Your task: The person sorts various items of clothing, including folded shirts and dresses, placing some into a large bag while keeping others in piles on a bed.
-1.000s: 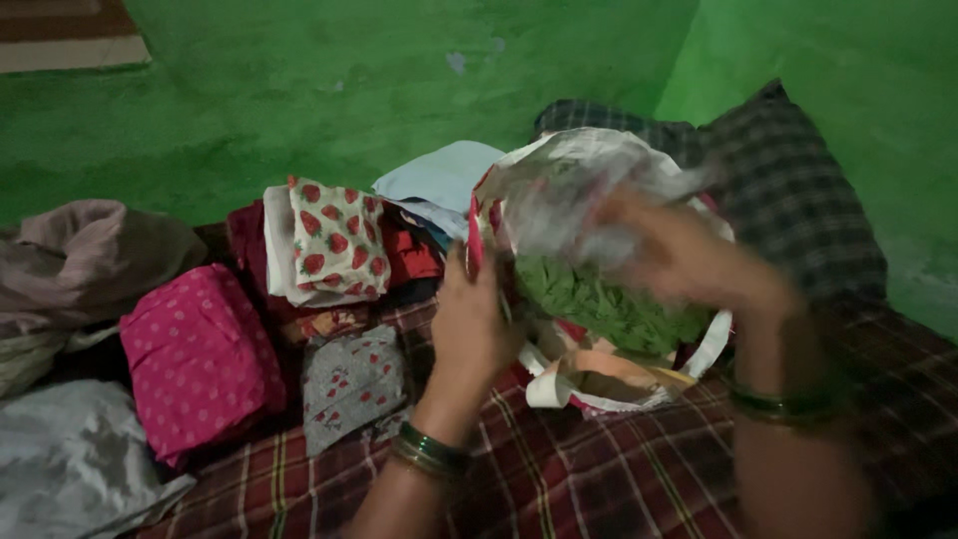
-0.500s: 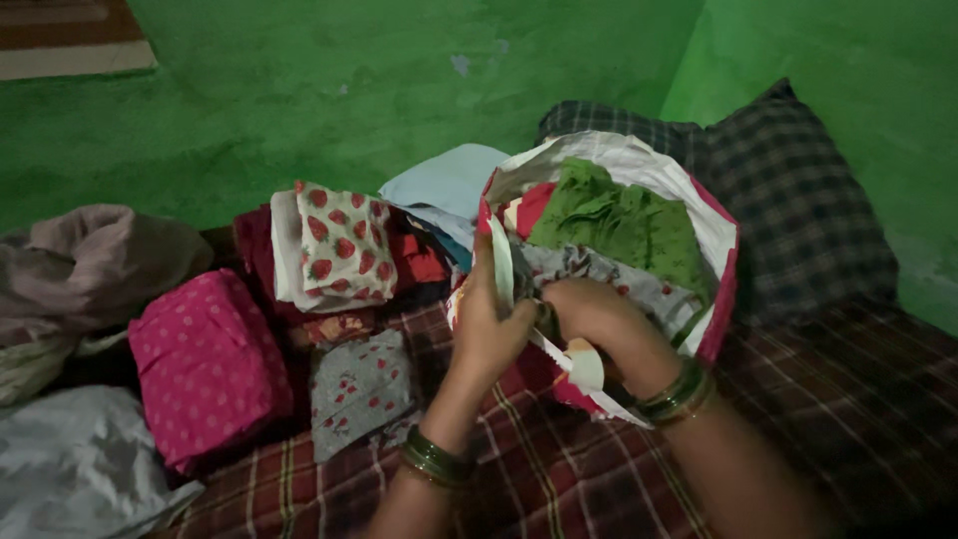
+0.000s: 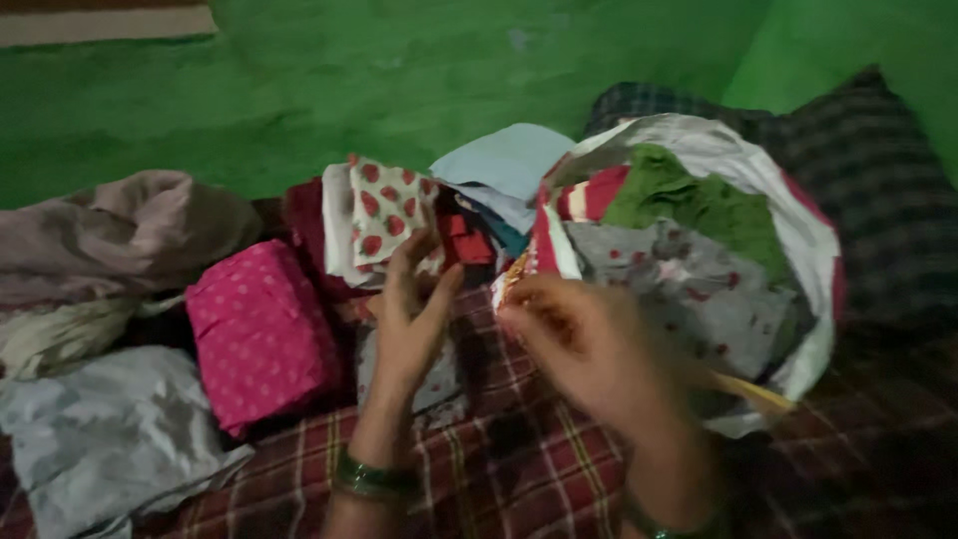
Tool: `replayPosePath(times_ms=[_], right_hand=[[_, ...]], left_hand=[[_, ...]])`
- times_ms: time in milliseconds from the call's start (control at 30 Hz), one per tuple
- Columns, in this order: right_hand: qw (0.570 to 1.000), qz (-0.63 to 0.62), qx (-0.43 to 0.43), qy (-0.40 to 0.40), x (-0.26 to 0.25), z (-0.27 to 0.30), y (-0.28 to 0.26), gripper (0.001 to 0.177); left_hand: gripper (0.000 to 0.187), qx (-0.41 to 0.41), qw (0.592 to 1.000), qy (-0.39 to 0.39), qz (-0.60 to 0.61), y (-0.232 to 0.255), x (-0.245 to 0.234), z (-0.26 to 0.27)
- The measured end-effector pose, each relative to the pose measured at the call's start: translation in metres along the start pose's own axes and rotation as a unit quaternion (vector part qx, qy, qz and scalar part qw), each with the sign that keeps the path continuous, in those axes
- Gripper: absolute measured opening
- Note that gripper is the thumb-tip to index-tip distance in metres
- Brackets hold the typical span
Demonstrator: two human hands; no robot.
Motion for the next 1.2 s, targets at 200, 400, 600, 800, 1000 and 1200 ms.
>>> replayPosePath(times_ms=[200, 400, 600, 800, 1000, 1200], right_hand=[[0.996, 0.093, 0.004, -0.016, 0.164, -0.057, 0.090, 0.027], [0.986, 0.135, 0.098, -0.006, 0.243, -0.102, 0.228, 0.036], [0.964, -0.173, 0.174, -0.099, 0.271, -0.107, 0.261, 0.046], [0.847, -0.386, 0.272, -0.243, 0.273, -0.097, 0.234, 0.056], [0.961, -0.182, 0.192, -0.081, 0.245, -0.119, 0.266, 0.054], [0.977, 0.082, 0.177, -0.084, 0.270, -0.117, 0.298, 0.063]], left_hand=[[0.056, -0.008, 0.963, -0.025, -0.270, -0.072, -0.094, 0.069], [0.072, -0.145, 0.882, -0.054, -0.445, -0.140, -0.118, 0.102], [0.069, -0.174, 0.842, -0.161, -0.484, -0.103, -0.074, 0.082], [0.095, -0.157, 0.848, -0.212, -0.459, -0.120, -0.073, 0.098], [0.053, -0.205, 0.967, 0.151, -0.007, -0.178, -0.155, 0.107], [0.049, -0.179, 0.947, 0.251, 0.091, -0.121, -0.172, 0.085]])
Point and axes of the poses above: each hand's wrist, its own z-axis away from the middle knuckle, its own x-axis out of the palm, y = z × x, the point moved 9 cm from there along -z, towards the middle knuckle, and after that the axes turned 14 degrees about x, right-handed, at the moved point
